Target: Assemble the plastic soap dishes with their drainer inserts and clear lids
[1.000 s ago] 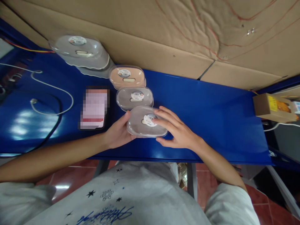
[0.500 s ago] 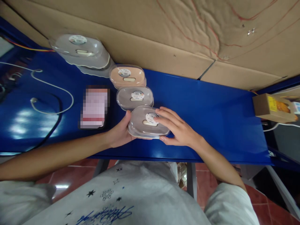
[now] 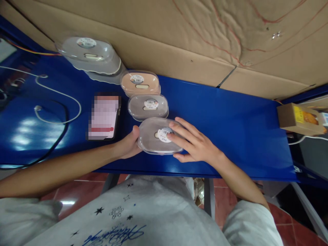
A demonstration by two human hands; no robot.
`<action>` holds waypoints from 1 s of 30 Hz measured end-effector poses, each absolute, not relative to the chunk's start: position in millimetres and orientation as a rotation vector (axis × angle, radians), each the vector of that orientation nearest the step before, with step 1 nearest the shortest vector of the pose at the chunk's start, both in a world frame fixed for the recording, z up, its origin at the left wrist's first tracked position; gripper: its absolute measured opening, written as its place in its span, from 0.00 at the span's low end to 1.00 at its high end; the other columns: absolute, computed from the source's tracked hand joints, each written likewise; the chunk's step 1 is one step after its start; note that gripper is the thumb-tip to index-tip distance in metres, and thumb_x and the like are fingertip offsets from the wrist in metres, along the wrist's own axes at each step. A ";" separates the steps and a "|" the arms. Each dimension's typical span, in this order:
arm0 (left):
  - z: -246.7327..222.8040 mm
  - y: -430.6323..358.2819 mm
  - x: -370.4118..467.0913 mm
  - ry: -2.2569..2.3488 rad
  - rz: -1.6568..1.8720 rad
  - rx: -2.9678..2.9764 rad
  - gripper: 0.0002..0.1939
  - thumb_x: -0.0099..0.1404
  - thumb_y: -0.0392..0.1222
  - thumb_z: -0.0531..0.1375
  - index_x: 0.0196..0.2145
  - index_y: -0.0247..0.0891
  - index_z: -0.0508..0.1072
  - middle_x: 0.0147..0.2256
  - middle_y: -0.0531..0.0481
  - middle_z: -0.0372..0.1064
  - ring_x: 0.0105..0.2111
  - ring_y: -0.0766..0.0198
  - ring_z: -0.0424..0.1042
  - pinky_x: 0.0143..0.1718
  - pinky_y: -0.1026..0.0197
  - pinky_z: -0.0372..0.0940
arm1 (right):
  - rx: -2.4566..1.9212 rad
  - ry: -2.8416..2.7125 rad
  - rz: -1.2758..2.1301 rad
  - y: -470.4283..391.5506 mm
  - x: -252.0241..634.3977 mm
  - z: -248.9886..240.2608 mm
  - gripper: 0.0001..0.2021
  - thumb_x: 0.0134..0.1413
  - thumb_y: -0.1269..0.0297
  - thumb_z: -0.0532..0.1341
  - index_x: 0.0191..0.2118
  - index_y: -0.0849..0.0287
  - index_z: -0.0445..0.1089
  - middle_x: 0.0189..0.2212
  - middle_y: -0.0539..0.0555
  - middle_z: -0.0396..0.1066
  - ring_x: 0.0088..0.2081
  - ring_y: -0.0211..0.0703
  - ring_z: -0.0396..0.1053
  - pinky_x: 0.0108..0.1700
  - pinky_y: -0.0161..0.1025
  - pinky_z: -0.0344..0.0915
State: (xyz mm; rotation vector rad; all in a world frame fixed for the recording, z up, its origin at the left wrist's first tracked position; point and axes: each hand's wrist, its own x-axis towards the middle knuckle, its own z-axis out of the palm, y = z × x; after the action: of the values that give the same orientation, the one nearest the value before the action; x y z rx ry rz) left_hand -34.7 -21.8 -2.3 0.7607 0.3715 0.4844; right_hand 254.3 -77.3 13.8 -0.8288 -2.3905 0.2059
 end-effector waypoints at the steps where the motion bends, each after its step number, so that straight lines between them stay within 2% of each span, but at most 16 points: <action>1: -2.2 -21.7 -35.2 0.366 0.479 0.745 0.52 0.63 0.82 0.66 0.71 0.42 0.75 0.64 0.31 0.78 0.67 0.36 0.75 0.65 0.40 0.73 | -0.830 -2.393 0.212 -77.8 254.3 13.8 0.41 0.70 0.46 0.67 0.81 0.42 0.54 0.77 0.58 0.65 0.79 0.69 0.61 0.73 0.74 0.71; 5: -1.0 -21.6 -36.6 0.372 0.472 0.687 0.50 0.67 0.81 0.62 0.71 0.42 0.75 0.66 0.32 0.76 0.69 0.36 0.74 0.64 0.42 0.73 | -0.870 -2.408 0.244 -79.3 254.3 13.1 0.39 0.69 0.45 0.68 0.79 0.37 0.58 0.77 0.54 0.65 0.79 0.70 0.60 0.74 0.76 0.68; 11: 1.1 -20.6 -35.9 0.340 0.424 0.693 0.49 0.68 0.83 0.59 0.73 0.48 0.72 0.69 0.35 0.74 0.65 0.36 0.77 0.53 0.44 0.80 | -0.868 -2.351 0.289 -76.8 252.4 14.2 0.42 0.72 0.48 0.66 0.83 0.43 0.49 0.78 0.60 0.63 0.78 0.69 0.62 0.73 0.73 0.70; 17: -0.5 -19.6 -35.7 0.377 0.439 0.713 0.47 0.69 0.82 0.58 0.69 0.46 0.76 0.70 0.34 0.73 0.65 0.35 0.77 0.49 0.49 0.82 | -0.900 -2.366 0.308 -77.6 248.8 16.7 0.43 0.69 0.52 0.69 0.82 0.39 0.51 0.78 0.57 0.64 0.79 0.69 0.60 0.74 0.75 0.68; 22: -1.2 -20.7 -35.5 0.352 0.496 0.736 0.41 0.71 0.78 0.61 0.66 0.46 0.77 0.65 0.35 0.77 0.60 0.39 0.81 0.47 0.52 0.82 | -0.879 -2.385 0.286 -77.6 247.0 16.3 0.44 0.69 0.54 0.69 0.82 0.40 0.50 0.78 0.58 0.63 0.79 0.69 0.59 0.74 0.74 0.69; 27: 3.8 -21.4 -34.7 0.366 0.476 0.680 0.36 0.73 0.73 0.63 0.66 0.46 0.78 0.62 0.38 0.80 0.55 0.41 0.83 0.43 0.50 0.82 | -0.912 -2.397 0.288 -77.9 244.5 13.6 0.50 0.66 0.48 0.73 0.83 0.39 0.46 0.78 0.59 0.63 0.80 0.69 0.57 0.75 0.74 0.67; 30: 5.1 -21.4 -32.6 0.386 0.488 0.655 0.35 0.75 0.72 0.62 0.66 0.46 0.78 0.61 0.39 0.81 0.55 0.44 0.84 0.46 0.52 0.81 | -0.932 -2.366 0.322 -77.6 243.3 11.3 0.52 0.64 0.52 0.75 0.83 0.37 0.46 0.79 0.59 0.61 0.81 0.68 0.56 0.76 0.74 0.66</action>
State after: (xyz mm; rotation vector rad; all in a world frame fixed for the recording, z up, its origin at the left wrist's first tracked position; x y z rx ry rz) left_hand -32.6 -21.4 5.1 0.6553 0.3860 0.4878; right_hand 243.3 -77.6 11.3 -0.9322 -2.3655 0.3217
